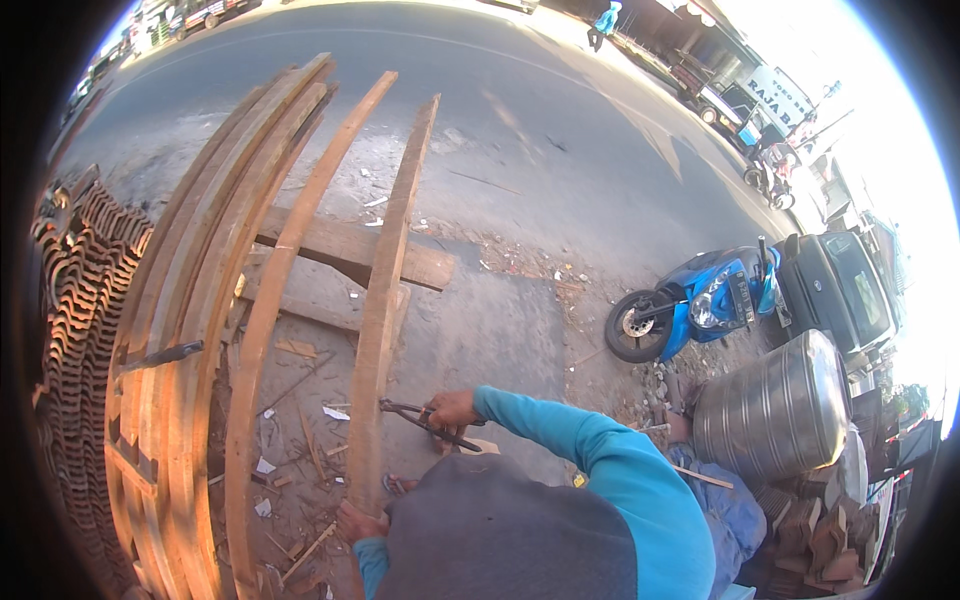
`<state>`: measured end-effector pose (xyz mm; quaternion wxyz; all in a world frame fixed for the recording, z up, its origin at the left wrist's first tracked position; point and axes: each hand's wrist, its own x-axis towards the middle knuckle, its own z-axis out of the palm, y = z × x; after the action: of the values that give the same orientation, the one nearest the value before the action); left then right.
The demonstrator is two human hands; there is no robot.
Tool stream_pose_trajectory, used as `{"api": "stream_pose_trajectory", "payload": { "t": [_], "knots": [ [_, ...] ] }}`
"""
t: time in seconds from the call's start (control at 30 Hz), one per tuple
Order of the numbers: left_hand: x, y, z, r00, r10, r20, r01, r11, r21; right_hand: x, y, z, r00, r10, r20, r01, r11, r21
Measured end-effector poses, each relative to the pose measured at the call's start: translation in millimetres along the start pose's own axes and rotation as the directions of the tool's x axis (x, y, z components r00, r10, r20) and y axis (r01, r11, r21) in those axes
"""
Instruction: The person uses pliers to pull nails out of a wooden beam and uses a hammer to knock out other nails from another piece of wood.
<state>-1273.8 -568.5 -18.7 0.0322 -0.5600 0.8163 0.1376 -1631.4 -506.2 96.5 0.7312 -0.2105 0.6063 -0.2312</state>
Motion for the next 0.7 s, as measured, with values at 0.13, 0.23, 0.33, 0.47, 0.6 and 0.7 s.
{"api": "stream_pose_trajectory", "payload": {
  "t": [0.13, 0.23, 0.33, 0.47, 0.6, 0.7],
  "knots": [
    [-0.8, -0.8, -1.9, 1.0, 0.0, 0.008, 0.0, 1.0, 0.003, 1.3, 2.8, 2.8, 0.999, 0.033, 0.003, -0.033, 0.995, 0.098],
    [-0.2, -5.1, 4.7, 1.0, 0.02, -0.014, -0.02, 1.0, -0.021, 2.8, 9.1, 9.0, 0.996, 0.086, 0.018, -0.088, 0.967, 0.241],
    [2.8, -10.0, 11.4, 0.998, 0.06, -0.027, -0.062, 0.995, -0.078, 10.3, 23.1, 19.1, 0.995, 0.051, 0.09, -0.084, 0.909, 0.408],
    [5.6, -7.0, 4.6, 0.993, -0.018, 0.116, 0.04, 0.982, -0.187, 15.2, 22.2, 27.2, 0.992, 0.091, 0.083, -0.115, 0.927, 0.358],
    [9.1, -4.2, -2.7, 0.988, -0.021, 0.153, 0.046, 0.986, -0.157, 19.3, 29.0, 48.2, 0.996, 0.034, -0.079, -0.013, 0.967, 0.254],
    [8.8, -7.5, -2.8, 0.984, -0.009, 0.178, 0.044, 0.98, -0.195, 23.2, 32.8, 56.3, 0.984, -0.03, -0.177, 0.067, 0.976, 0.208]
  ]
}}
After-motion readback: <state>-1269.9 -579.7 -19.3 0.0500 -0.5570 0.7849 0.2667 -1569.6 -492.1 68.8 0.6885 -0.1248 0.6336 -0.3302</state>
